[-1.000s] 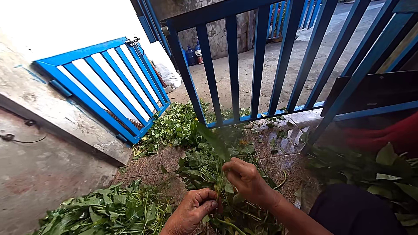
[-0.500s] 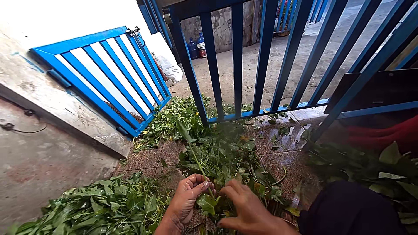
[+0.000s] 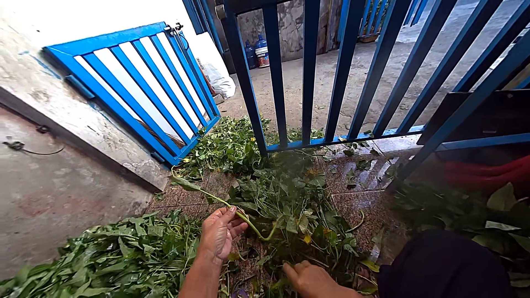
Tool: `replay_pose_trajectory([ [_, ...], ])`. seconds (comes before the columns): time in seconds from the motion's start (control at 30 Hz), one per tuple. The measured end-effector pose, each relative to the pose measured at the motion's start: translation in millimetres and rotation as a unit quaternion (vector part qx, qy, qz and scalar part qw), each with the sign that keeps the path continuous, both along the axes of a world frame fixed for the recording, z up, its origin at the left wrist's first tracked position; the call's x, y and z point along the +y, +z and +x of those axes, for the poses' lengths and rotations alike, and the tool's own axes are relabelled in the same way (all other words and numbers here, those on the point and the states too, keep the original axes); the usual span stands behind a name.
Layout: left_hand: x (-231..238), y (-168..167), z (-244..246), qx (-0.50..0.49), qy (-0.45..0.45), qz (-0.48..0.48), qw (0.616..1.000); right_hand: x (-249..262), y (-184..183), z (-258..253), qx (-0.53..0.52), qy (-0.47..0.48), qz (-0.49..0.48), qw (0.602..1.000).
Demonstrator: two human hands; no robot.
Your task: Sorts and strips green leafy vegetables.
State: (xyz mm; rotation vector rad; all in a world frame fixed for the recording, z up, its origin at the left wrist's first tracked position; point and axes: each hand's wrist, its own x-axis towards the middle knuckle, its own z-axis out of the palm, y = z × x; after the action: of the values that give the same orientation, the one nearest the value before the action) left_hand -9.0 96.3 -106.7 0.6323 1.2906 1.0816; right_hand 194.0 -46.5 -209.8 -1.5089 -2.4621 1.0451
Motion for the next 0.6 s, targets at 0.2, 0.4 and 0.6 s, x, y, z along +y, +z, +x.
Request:
replay_pose_trajectory([
  [0.2,-15.4,-1.9,11.1,0.02,-0.113,0.02,0.993,22.5,15.3,-20.8,0.206,-0.259,0.267,0.905],
  [0.4,-25.4,-4.1,21.5,0.031,-0.142,0.065,0.987,60.5,42.9,-43.1,0.55,-0.359,0.067,0.751],
  [0.6,-16.8,0.1,10.5,0.028,-0.041,0.049,0.998,35.6,19.9,-20.7,0.309,-0.144,0.106,0.934],
])
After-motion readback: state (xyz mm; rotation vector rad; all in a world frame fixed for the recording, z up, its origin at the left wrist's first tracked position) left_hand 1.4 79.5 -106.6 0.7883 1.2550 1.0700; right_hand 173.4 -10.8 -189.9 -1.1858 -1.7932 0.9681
